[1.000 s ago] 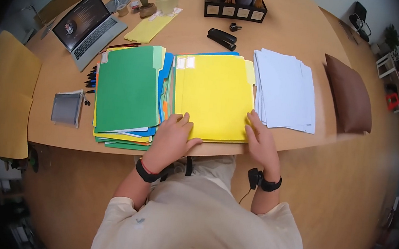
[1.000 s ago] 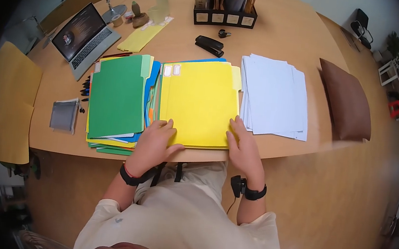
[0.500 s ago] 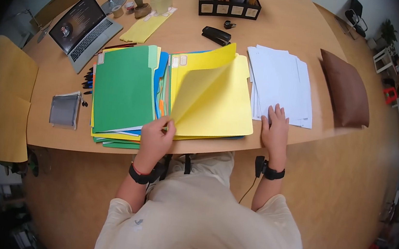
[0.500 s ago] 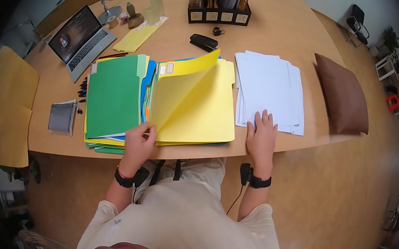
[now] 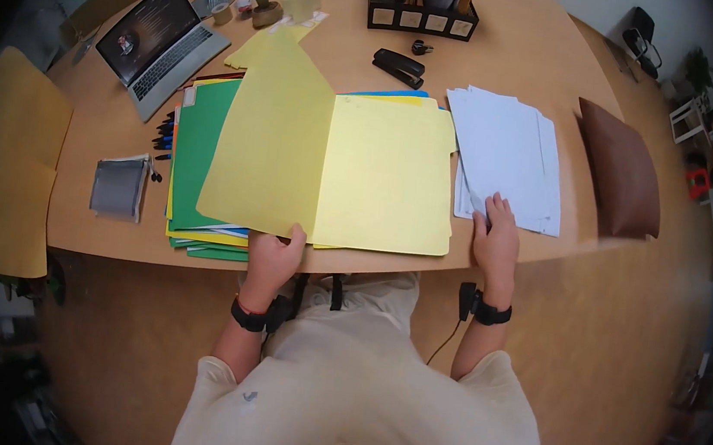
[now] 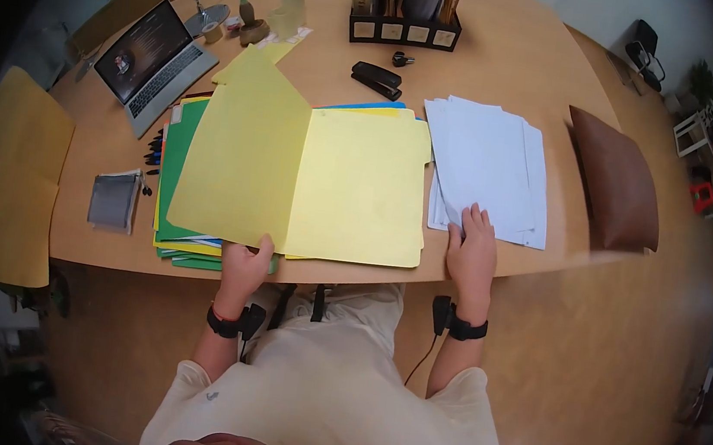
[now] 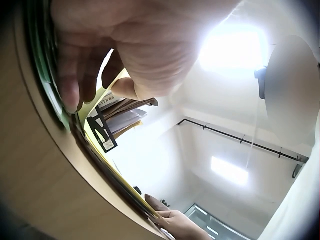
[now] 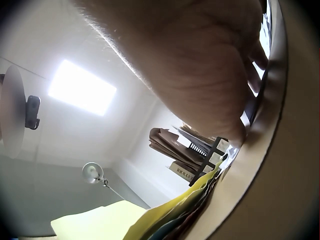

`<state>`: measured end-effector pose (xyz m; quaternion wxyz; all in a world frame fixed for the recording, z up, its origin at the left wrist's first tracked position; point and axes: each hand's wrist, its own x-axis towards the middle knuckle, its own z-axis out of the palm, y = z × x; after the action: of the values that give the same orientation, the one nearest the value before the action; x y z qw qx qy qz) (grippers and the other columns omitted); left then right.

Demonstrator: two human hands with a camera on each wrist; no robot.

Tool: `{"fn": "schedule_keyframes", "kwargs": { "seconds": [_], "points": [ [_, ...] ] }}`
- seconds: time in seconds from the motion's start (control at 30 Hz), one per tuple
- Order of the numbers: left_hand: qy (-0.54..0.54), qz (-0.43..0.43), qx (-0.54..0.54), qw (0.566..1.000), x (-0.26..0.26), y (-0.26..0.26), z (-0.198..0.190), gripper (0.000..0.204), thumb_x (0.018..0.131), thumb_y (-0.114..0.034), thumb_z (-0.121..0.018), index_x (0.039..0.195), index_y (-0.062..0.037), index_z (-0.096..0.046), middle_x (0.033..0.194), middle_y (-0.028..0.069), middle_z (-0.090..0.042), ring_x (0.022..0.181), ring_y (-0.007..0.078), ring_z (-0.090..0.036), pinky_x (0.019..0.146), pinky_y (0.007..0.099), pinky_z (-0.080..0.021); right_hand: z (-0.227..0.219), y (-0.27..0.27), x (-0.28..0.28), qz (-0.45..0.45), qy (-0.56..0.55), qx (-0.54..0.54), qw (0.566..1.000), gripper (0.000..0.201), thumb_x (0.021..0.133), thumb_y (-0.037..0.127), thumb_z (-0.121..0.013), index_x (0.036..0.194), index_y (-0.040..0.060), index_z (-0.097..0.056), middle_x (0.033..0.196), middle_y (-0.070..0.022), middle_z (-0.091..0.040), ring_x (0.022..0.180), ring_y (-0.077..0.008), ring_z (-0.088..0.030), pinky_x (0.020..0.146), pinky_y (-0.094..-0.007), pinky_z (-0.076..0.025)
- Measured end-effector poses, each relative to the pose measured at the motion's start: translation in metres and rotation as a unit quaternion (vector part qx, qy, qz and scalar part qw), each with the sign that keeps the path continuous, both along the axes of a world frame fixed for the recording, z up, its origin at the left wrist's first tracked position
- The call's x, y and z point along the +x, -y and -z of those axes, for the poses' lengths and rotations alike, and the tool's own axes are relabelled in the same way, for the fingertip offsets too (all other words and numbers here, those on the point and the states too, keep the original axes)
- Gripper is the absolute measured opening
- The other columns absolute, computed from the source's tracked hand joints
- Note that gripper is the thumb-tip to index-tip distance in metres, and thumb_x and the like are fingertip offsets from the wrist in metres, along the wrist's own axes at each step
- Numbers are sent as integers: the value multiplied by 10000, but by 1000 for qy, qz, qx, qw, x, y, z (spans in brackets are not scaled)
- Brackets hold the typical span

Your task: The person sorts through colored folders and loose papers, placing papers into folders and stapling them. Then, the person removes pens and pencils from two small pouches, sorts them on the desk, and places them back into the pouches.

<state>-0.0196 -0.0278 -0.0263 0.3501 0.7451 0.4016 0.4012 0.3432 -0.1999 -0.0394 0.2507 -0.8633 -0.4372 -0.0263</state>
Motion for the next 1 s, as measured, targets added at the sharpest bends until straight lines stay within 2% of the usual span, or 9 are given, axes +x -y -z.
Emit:
{"fn": "schedule_keyframes", "kwargs": {
  "seconds": [0.13, 0.23, 0.33, 0.43, 0.53, 0.63, 0.77, 0.87, 1.0],
  "points": [
    [15, -10, -15, 1000, -1, 1, 5, 170, 924, -11, -673, 1070, 62, -720, 966, 204, -775, 887, 329, -770, 809, 392, -587, 7, 1, 1, 12, 6, 33, 999, 322, 1037, 169, -646, 1286, -13, -738, 1400, -205, -695, 1384, -456, -571, 1150, -474, -480],
    [40, -13, -43, 998, 0, 4, 4, 175, 930, -13, -674, 1079, 67, -720, 965, 201, -777, 889, 324, -772, 814, 389, -588, -10, -1, -8, 38, -38, 103, 993, 268, 1035, 140, -648, 1227, 1, -771, 1309, -186, -748, 1348, -457, -605, 1130, -465, -497],
    [31, -3, -47, 998, -5, 3, 6, 170, 949, -21, -671, 1082, 75, -718, 961, 201, -778, 882, 312, -771, 811, 384, -588, -25, -5, -23, 17, -49, 181, 982, 238, 1025, 106, -655, 1203, 19, -786, 1261, -169, -772, 1341, -448, -622, 1156, -510, -466],
    [43, -3, -118, 992, -9, 2, 9, 169, 975, -30, -662, 1093, 81, -713, 941, 183, -780, 867, 278, -769, 798, 379, -588, -44, -17, -46, -23, -44, 223, 973, 231, 1001, 78, -675, 1194, 27, -790, 1251, -154, -780, 1325, -440, -640, 1177, -580, -422],
    [41, 10, -134, 990, -9, 3, 2, 152, 1009, -32, -640, 1072, 89, -707, 898, 146, -772, 820, 218, -762, 749, 342, -586, -52, -31, -75, -60, -76, 220, 971, 234, 990, 75, -679, 1188, 33, -796, 1249, -156, -782, 1314, -436, -650, 1191, -626, -381],
    [112, 26, -214, 970, -4, 8, -4, 145, 1028, -31, -624, 1034, 91, -701, 864, 109, -756, 751, 165, -752, 685, 299, -588, -51, -49, -115, -92, -107, 198, 970, 232, 974, 79, -688, 1169, 28, -802, 1242, -197, -771, 1281, -461, -652, 1192, -593, -402],
    [128, 21, -232, 964, 3, 15, 1, 149, 1036, -35, -619, 996, 87, -695, 843, 91, -747, 678, 144, -738, 627, 283, -599, -41, -61, -144, -162, -91, 147, 971, 260, 996, 165, -685, 1179, 16, -794, 1275, -293, -721, 1276, -524, -614, 1179, -592, -420],
    [124, 28, -244, 961, 7, 18, -2, 153, 1034, -39, -624, 984, 86, -696, 812, 91, -749, 659, 147, -735, 616, 291, -605, -34, -64, -154, -203, -63, 5, 977, 356, 1024, 279, -671, 1246, 18, -766, 1320, -366, -662, 1276, -572, -580, 1186, -618, -395],
    [93, 62, -305, 946, 11, 18, -8, 167, 1059, -42, -580, 1015, 75, -690, 848, 96, -749, 683, 147, -725, 630, 293, -602, -38, -63, -152, -232, -14, -67, 970, 473, 1058, 400, -625, 1348, 36, -711, 1394, -393, -602, 1324, -626, -530, 1071, -631, -503]
  ]
}}
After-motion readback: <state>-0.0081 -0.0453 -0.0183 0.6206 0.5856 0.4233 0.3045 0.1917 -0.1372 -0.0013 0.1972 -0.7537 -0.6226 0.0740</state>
